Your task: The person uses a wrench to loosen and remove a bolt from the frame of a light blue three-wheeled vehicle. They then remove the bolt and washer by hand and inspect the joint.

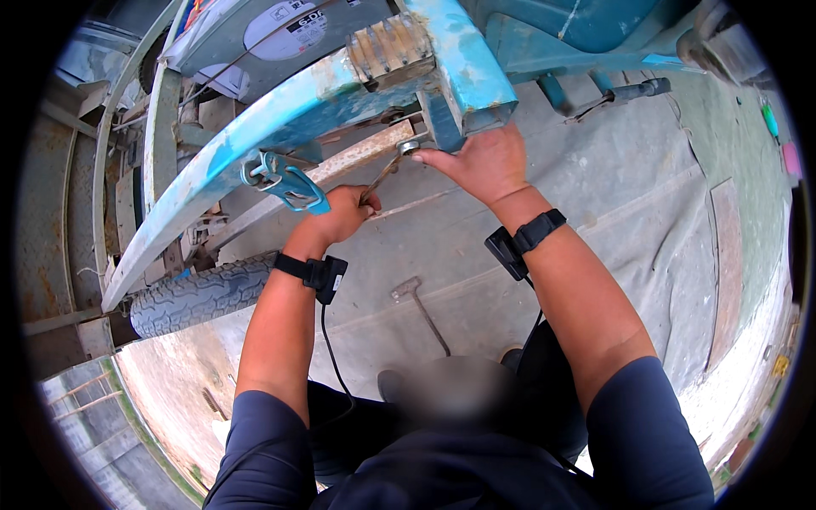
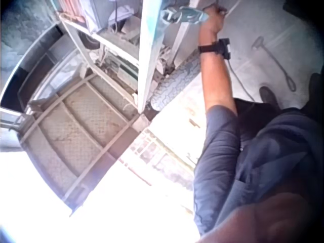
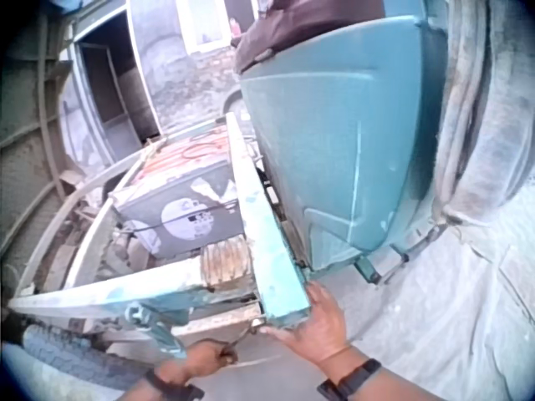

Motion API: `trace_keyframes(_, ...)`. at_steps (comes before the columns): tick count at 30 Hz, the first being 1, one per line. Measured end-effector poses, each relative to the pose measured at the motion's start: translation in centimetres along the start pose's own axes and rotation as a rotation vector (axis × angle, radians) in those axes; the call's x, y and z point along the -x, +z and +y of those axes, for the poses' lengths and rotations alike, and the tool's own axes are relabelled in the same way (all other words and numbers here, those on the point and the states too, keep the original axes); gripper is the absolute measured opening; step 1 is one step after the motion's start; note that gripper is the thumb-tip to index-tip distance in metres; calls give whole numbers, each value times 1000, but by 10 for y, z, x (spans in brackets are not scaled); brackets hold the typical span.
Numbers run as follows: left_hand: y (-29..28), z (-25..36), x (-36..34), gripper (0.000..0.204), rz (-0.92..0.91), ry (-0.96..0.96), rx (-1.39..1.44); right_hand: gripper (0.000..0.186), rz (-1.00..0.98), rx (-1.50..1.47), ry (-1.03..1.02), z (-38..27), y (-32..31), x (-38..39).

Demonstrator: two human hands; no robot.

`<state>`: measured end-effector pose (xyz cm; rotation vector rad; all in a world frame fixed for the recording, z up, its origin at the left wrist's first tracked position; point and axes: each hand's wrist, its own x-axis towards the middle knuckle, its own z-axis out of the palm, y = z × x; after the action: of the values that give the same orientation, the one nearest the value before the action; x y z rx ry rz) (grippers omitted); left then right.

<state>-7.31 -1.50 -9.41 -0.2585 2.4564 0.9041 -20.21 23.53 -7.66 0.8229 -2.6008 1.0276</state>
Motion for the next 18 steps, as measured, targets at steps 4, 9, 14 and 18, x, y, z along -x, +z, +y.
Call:
trace_keyframes(4, -2, -2, 2, 16, 3, 29, -21, 83, 10, -60, 17, 0, -2, 0)
trace_keyframes(9, 3, -1, 6, 20, 117, 15, 17, 82, 2, -46, 35, -4, -1, -1)
trace_keyframes(14, 13, 0, 16, 20, 194, 0, 115, 82, 11, -26, 22, -2, -1, -1)
trace_keyframes(18, 17, 7, 19, 18, 258, 51, 47, 82, 18, -32, 32, -2, 0, 0)
